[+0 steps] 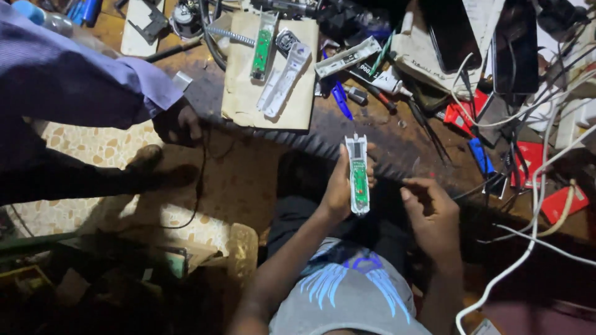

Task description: Assembling an infrared thermometer by fitting the internal circuit board into the plastic housing and snapping the casing parts together.

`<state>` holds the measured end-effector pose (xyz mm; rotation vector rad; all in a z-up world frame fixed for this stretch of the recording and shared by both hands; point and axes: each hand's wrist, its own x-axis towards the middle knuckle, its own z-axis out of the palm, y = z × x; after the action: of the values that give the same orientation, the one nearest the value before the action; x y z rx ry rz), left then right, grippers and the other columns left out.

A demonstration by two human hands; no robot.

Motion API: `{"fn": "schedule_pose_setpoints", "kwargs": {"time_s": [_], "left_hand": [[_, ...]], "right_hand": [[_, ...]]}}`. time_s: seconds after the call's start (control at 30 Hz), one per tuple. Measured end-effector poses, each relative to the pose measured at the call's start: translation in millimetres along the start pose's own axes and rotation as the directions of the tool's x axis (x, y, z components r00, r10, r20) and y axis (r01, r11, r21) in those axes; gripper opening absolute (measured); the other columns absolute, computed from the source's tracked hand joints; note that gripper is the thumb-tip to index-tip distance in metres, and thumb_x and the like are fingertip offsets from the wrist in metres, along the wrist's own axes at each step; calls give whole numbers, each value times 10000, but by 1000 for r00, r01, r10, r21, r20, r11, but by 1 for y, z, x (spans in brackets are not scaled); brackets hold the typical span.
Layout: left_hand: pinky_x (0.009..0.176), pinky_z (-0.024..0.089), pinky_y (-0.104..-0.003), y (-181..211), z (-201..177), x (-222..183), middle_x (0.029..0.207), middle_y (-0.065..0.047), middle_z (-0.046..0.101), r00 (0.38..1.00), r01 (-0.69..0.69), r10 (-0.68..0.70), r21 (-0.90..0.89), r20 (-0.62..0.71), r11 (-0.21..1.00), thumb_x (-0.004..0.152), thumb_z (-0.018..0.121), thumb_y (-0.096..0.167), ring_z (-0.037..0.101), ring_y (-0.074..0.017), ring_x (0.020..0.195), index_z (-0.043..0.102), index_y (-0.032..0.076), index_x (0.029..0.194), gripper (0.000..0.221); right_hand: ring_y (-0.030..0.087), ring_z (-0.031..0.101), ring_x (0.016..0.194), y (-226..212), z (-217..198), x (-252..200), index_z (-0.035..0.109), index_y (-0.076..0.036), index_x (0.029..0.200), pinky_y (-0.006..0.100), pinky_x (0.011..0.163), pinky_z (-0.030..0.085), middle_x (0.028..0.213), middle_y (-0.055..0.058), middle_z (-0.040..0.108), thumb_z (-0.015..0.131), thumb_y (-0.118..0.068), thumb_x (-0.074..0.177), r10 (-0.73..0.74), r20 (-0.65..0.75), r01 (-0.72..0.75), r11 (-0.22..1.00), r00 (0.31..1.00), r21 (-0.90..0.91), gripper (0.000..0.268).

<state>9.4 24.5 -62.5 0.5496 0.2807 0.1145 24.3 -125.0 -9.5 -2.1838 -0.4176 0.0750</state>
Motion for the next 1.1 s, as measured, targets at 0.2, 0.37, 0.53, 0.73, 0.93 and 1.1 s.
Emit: {"fn": "schedule_pose_setpoints", "kwargs": {"time_s": [0.2,0.37,0.53,0.73,0.93,1.1], "left_hand": [[505,481,-194,-4,-15,17,684,-51,489,1000,-1,2,-27,25,1000,913,355,501,526,-93,553,460,44,1133,518],[510,496,-189,-5,-8,32,704,-32,494,1000,25,-26,15,11,1000,903,347,506,551,-87,574,458,63,1148,519],[518,517,-194,-10,-4,45,726,-41,499,999,24,-20,92,-40,996,872,353,541,571,-98,595,455,84,1162,551],[525,515,-189,-8,-3,51,729,-29,499,999,33,-31,60,-32,998,871,297,589,573,-98,603,459,108,1154,581],[534,515,-186,-11,2,50,712,-22,505,999,19,-15,89,-45,996,859,278,616,569,-82,589,466,100,1139,617],[549,522,-174,-20,-9,61,712,-14,538,1000,9,-9,9,16,1000,854,234,664,600,-78,593,489,88,1105,678]], "right_hand": [[315,574,710,16,-6,0,601,-36,946,358,527,477,815,160,590,659,-40,797,-139,-173,99,970,975,-224,160],[296,573,746,30,-9,13,603,-37,932,329,547,488,817,123,576,682,-16,762,-165,-215,95,949,963,-302,189],[251,568,821,30,-4,27,626,-106,949,336,674,494,867,63,567,752,-159,706,-201,-228,110,928,953,-355,279],[314,535,835,21,-4,38,629,-61,1017,413,728,463,895,125,525,727,-166,715,-221,-94,176,921,971,-348,334],[346,526,859,44,-16,60,614,-140,1095,452,816,423,884,153,499,669,-247,749,-269,-29,222,847,963,-483,367],[332,558,834,44,-19,99,606,-78,1003,430,793,428,858,133,545,666,-178,818,-253,-6,221,857,968,-465,219]]}}
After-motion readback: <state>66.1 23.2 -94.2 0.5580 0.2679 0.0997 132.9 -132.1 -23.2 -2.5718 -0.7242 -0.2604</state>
